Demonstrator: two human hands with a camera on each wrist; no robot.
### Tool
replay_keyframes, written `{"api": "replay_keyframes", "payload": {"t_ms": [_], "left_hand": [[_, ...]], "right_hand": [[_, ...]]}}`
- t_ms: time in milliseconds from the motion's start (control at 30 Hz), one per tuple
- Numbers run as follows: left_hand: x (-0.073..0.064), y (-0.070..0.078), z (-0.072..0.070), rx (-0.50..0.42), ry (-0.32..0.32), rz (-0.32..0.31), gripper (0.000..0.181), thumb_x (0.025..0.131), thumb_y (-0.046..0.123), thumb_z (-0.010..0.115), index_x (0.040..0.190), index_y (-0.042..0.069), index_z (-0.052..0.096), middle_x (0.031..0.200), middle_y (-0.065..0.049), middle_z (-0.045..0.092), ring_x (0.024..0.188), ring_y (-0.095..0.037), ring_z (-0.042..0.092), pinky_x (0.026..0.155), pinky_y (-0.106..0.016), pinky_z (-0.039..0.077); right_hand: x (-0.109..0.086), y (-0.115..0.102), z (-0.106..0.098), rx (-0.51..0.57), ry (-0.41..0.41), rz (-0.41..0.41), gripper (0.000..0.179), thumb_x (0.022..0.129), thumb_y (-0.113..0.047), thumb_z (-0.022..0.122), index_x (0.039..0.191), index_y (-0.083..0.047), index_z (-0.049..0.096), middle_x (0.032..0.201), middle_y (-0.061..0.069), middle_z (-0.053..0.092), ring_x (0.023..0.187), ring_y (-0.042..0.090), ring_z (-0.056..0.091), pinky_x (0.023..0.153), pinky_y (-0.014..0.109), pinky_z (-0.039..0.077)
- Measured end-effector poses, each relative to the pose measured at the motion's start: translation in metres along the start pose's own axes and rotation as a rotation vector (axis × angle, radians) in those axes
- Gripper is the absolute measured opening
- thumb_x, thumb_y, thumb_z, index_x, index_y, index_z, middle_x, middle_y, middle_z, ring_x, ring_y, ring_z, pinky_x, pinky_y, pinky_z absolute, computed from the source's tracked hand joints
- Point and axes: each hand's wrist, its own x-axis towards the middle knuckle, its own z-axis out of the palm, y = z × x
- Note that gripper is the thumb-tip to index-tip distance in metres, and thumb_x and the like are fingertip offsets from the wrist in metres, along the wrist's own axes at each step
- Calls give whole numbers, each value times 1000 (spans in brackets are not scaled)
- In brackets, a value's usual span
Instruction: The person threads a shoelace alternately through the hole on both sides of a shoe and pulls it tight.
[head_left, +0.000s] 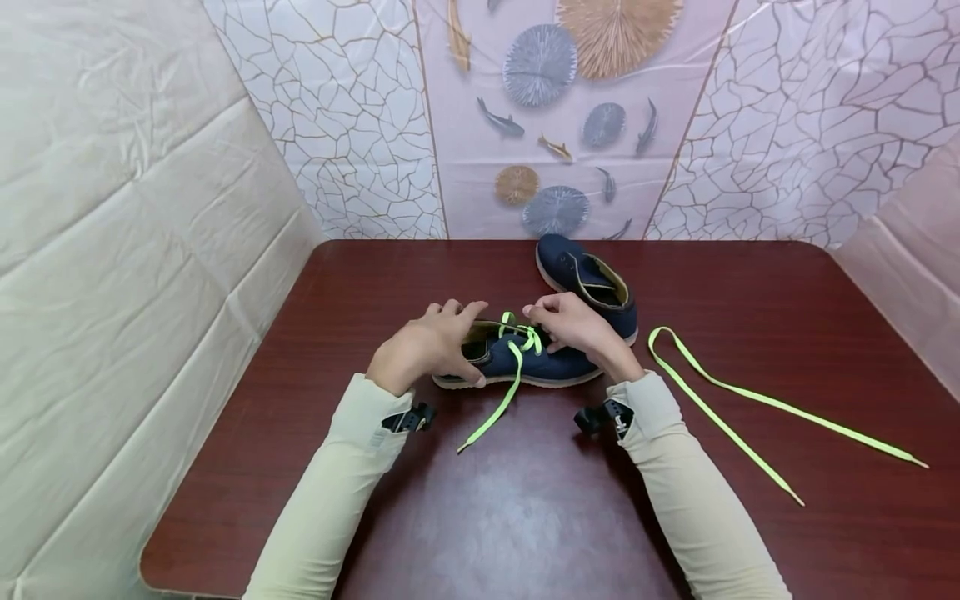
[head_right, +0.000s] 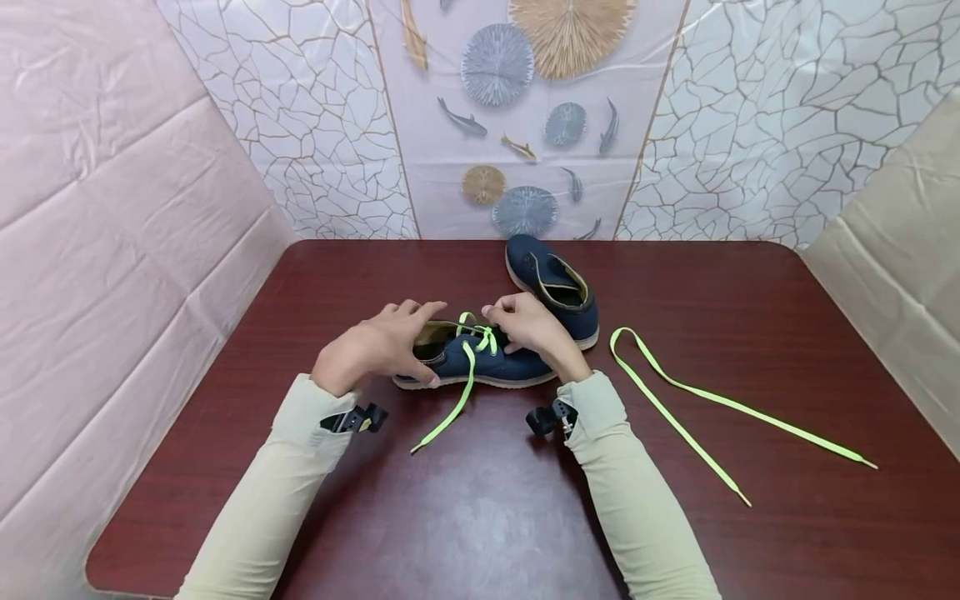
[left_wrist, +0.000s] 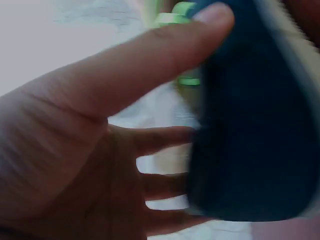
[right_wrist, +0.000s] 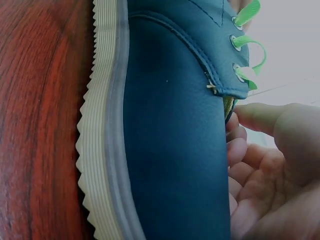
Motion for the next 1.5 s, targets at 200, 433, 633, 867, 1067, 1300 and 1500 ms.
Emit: {"api": "replay_keyframes", "payload": {"t_ms": [200,433,633,867,1067,1300,1500], "left_hand": [[20,-19,16,-41,-14,79,109,77,41,95,165,24,32,159,-7,44,141,-34,47,110,-48,46],[30,-33,21,-61,70,183,81,75,34,90,146,25,53,129,3,63,114,-20,57,96,-40,49],[33,-41,21,-33,115,222,80,76,35,89,147,26,55,133,6,63,112,-19,60,96,-40,51],[35,-57,21,-18,170,227,80,76,31,88,148,21,54,134,2,65,107,-24,64,93,-44,53],[38,-69,24,-53,276,179,79,75,28,87,147,19,56,132,-3,65,109,-26,64,94,-46,53],[44,-71,34,-97,366,174,77,81,25,85,150,13,53,138,-9,61,113,-30,63,97,-49,53],[49,-68,37,-96,425,188,70,88,18,85,150,9,53,139,-13,57,117,-36,61,104,-51,50]], "right_hand": [[2,2,0,13,26,15,35,112,-32,55,90,-5,58,80,4,50,63,15,47,71,32,61],[-2,1,-9,-78,-17,-37,32,111,-31,53,98,-3,64,92,6,58,71,11,47,59,28,49],[-11,-9,-34,-5,45,-19,35,110,-35,57,104,-1,65,74,-3,45,56,11,34,52,24,32],[-34,-13,-72,-9,371,-62,39,109,-40,57,111,-3,68,74,-10,50,63,13,43,63,29,39],[-41,6,-93,-156,496,-2,47,109,-45,53,123,-2,67,104,8,62,98,29,53,86,43,42],[-34,30,-95,-114,286,20,42,115,-32,44,142,-2,56,143,25,53,126,38,49,102,48,40],[-27,39,-92,-41,272,66,47,111,-18,46,150,4,32,153,32,38,134,42,43,106,48,38]]}}
